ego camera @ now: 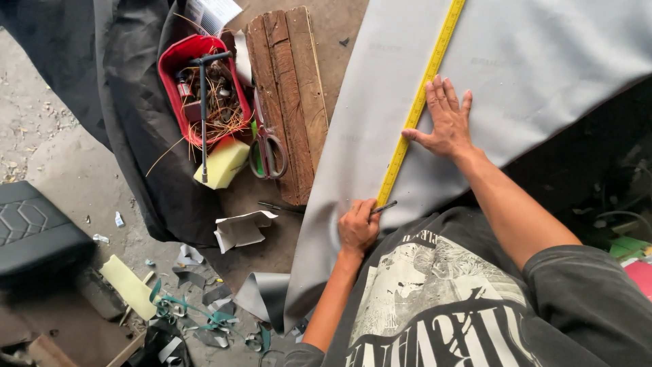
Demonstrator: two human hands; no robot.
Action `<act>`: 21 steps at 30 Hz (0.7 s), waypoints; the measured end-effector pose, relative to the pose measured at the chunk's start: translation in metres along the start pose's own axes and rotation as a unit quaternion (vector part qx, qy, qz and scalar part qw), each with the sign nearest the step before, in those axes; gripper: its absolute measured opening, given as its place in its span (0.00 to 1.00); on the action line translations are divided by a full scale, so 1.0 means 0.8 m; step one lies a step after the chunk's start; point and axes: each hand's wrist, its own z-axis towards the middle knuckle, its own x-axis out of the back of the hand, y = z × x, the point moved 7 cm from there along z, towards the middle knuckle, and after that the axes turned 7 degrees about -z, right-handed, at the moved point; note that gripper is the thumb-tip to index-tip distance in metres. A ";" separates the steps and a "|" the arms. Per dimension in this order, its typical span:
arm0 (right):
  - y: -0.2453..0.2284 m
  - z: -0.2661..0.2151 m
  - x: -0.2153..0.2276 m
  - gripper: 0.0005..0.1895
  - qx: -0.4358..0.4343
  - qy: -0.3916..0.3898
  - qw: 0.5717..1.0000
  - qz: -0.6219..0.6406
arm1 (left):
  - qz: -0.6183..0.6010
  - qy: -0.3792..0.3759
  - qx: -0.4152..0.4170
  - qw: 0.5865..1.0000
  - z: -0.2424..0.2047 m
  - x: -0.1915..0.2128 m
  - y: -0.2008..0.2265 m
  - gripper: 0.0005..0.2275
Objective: Measuring and marking sections on grey fabric using a ruler and a pen on a workbench.
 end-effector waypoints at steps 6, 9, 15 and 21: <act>-0.003 -0.001 0.002 0.66 -0.006 -0.007 1.000 0.005 | 0.008 0.008 -0.029 1.000 0.007 0.010 0.016 0.08; -0.003 -0.001 0.001 0.65 -0.005 -0.009 1.000 -0.002 | 0.011 0.020 -0.026 0.999 0.015 0.021 0.026 0.08; -0.001 0.001 -0.004 0.63 -0.006 -0.005 1.000 -0.009 | 0.009 0.045 -0.019 0.999 0.020 0.026 0.031 0.09; -0.002 0.000 -0.002 0.61 -0.008 -0.001 1.000 -0.010 | -0.016 0.053 -0.013 0.998 0.027 0.031 0.033 0.09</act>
